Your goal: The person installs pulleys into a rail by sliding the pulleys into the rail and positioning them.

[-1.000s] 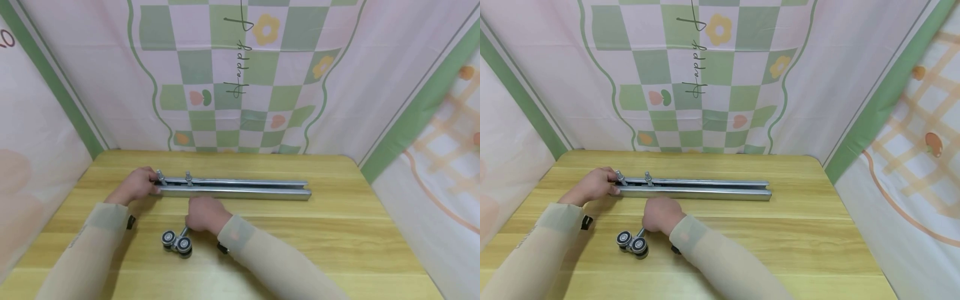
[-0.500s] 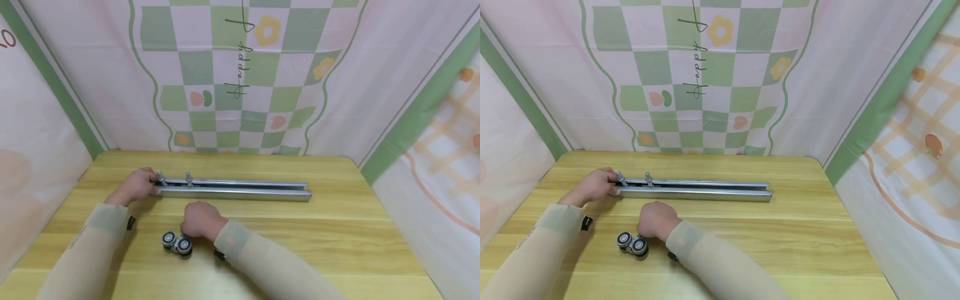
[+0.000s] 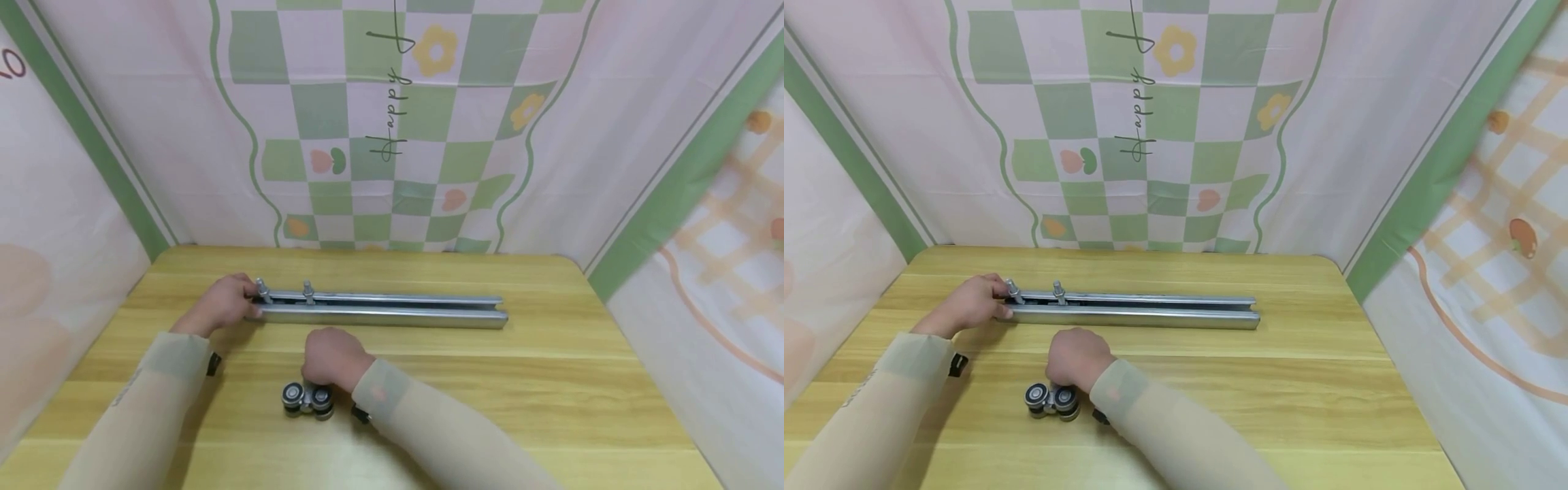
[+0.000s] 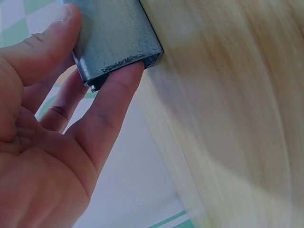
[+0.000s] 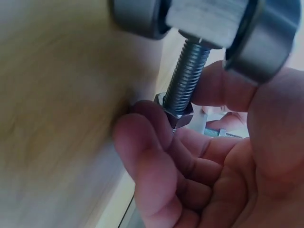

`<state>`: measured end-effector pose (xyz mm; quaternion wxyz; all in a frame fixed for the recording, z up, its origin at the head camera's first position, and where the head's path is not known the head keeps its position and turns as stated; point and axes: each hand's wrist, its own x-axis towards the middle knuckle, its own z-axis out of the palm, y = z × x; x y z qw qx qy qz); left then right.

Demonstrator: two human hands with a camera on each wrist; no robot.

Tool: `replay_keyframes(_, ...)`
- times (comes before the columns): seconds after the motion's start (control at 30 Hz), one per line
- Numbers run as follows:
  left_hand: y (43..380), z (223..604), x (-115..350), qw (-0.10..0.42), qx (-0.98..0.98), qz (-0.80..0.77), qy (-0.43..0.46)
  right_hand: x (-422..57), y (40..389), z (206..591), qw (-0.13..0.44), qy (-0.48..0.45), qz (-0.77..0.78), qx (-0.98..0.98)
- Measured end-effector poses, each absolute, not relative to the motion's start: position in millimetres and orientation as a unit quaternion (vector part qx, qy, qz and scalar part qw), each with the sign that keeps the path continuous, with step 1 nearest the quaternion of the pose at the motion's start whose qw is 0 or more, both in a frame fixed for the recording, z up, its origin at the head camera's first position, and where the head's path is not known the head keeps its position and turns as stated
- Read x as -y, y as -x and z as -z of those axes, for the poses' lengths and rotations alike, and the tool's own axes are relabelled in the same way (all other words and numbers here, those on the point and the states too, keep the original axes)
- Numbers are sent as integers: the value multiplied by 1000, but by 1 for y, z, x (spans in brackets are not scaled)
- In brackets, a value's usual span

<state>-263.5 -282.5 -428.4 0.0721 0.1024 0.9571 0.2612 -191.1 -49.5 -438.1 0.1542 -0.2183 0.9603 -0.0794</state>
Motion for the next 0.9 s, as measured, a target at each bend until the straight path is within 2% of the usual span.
replay_keyframes(0.37,263,430,284,72,-957,-261,-101,44,184,435,157,216,70,-961)
replay_keyframes(0.9,262,429,284,67,-956,-263,-112,13,192,436,168,193,118,-959)
